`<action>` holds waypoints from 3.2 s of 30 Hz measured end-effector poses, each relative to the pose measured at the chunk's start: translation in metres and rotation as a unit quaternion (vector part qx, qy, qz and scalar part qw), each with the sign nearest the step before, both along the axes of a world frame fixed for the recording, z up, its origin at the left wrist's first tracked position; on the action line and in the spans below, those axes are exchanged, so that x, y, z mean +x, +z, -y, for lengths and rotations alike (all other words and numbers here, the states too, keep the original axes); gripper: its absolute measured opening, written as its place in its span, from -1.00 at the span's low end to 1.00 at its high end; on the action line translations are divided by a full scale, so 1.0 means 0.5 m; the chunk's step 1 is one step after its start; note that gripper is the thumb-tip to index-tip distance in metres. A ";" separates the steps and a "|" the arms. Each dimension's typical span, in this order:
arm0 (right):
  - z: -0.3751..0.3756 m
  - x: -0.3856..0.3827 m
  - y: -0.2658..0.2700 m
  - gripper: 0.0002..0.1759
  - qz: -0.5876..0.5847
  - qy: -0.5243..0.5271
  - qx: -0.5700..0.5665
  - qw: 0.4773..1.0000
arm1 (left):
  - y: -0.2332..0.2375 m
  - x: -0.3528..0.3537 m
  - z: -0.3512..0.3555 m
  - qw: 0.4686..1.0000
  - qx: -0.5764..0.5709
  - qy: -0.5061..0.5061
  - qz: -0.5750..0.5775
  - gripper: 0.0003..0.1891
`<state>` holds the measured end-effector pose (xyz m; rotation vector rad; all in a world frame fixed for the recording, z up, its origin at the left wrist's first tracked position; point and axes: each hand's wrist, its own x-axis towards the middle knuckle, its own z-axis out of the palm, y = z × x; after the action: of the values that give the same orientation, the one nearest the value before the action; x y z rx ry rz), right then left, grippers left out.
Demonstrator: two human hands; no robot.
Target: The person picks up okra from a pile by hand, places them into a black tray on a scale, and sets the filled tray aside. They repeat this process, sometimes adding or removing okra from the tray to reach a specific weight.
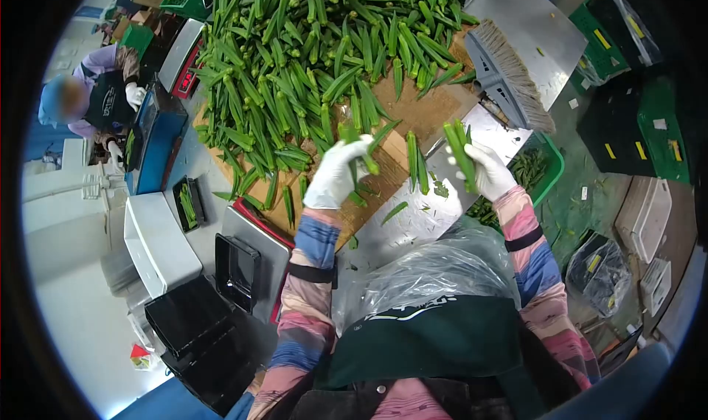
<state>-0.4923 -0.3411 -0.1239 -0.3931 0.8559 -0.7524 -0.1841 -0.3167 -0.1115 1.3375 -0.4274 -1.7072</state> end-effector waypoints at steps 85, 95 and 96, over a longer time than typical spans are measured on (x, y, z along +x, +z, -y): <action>0.102 0.238 -0.012 -0.27 0.170 0.264 -0.037 0.949 | 0.061 0.030 -0.231 0.908 -0.137 0.254 -0.304 -0.41; -0.017 0.285 -0.008 -0.48 0.055 0.358 -0.045 0.931 | 0.129 -0.022 -0.271 0.907 -0.170 0.244 -0.297 -0.18; -0.028 0.293 0.005 -0.49 0.059 0.354 -0.040 0.933 | 0.133 -0.024 -0.280 0.903 -0.173 0.249 -0.305 -0.17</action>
<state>-0.3459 -0.3270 -0.1212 -0.6735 0.5096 -0.1344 -0.1959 -0.1767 -0.0448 0.5356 -0.0080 -1.4272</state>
